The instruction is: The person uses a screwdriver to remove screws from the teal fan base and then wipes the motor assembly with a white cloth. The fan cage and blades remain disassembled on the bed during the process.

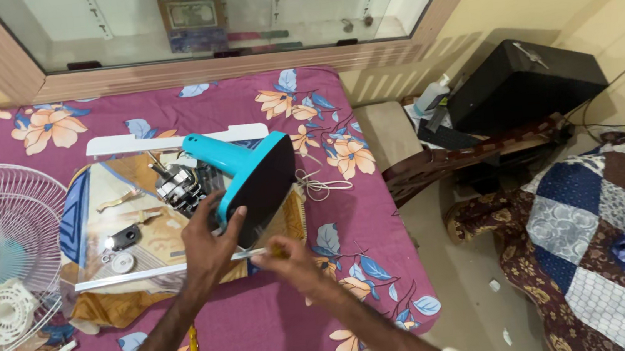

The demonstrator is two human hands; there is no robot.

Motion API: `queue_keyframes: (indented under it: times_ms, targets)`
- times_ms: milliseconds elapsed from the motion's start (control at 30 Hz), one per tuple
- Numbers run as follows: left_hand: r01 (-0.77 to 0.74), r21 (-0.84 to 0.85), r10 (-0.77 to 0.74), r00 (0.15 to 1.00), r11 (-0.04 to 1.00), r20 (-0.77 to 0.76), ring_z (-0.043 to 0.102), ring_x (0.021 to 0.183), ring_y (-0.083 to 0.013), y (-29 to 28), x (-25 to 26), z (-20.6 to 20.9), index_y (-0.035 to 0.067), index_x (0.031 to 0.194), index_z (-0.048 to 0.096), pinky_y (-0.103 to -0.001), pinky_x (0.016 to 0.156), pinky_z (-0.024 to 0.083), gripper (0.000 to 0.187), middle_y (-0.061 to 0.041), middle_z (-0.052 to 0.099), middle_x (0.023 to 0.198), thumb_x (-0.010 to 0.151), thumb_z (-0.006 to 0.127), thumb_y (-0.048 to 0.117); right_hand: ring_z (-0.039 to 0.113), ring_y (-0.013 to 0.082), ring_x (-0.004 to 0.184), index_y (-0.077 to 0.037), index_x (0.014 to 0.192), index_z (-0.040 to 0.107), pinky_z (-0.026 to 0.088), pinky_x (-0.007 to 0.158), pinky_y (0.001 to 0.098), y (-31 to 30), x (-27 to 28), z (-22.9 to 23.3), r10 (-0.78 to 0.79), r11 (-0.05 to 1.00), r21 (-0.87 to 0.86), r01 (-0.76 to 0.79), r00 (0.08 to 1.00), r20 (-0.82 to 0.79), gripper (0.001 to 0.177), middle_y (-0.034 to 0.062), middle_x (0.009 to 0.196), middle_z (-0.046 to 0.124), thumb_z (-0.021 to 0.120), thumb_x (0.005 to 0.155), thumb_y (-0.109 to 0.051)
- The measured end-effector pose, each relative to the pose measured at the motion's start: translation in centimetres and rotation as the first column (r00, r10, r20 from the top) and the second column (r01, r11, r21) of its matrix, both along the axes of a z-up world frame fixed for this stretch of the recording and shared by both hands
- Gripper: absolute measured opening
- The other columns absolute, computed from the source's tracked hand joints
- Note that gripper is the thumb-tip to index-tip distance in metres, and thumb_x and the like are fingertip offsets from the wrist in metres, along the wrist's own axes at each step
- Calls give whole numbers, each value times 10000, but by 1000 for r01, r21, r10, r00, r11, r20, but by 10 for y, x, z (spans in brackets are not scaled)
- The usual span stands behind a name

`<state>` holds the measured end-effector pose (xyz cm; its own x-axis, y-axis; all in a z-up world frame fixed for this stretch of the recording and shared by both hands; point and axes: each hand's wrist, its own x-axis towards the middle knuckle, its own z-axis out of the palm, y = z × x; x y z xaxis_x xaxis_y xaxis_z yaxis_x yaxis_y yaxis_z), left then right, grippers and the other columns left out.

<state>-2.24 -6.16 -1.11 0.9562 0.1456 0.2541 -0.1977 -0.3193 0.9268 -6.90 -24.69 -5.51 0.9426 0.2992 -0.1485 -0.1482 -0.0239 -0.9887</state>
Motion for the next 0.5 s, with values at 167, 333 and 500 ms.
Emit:
queue_keyframes:
  times_ms: [167, 333, 500]
  targets:
    - [17, 42, -11, 990, 999, -138, 766, 893, -233, -7, -3, 10, -9, 1256, 640, -362, 711, 637, 489, -187, 774, 1031, 867, 793, 247, 436, 41, 528, -146, 900, 588, 367, 451, 200, -51, 43, 19, -265, 964, -57, 259, 941, -212, 257, -64, 710, 512, 784, 859, -306]
    - [29, -19, -32, 984, 999, -174, 762, 941, -216, -14, -11, 12, -18, 1288, 616, -331, 730, 662, 533, -201, 754, 1071, 869, 789, 262, 413, 28, 545, -134, 938, 593, 352, 471, 195, -68, 63, 31, -250, 967, 7, 253, 958, -144, 271, -72, 722, 483, 763, 914, -343]
    - [53, -107, -76, 970, 993, -230, 724, 1015, -240, -36, -30, 7, 3, 1354, 575, -374, 817, 637, 611, -201, 705, 1188, 856, 786, 289, 459, 42, 609, -147, 936, 489, 401, 523, 219, -41, 65, 22, -253, 962, 79, 261, 962, -97, 373, -68, 755, 459, 782, 916, -377]
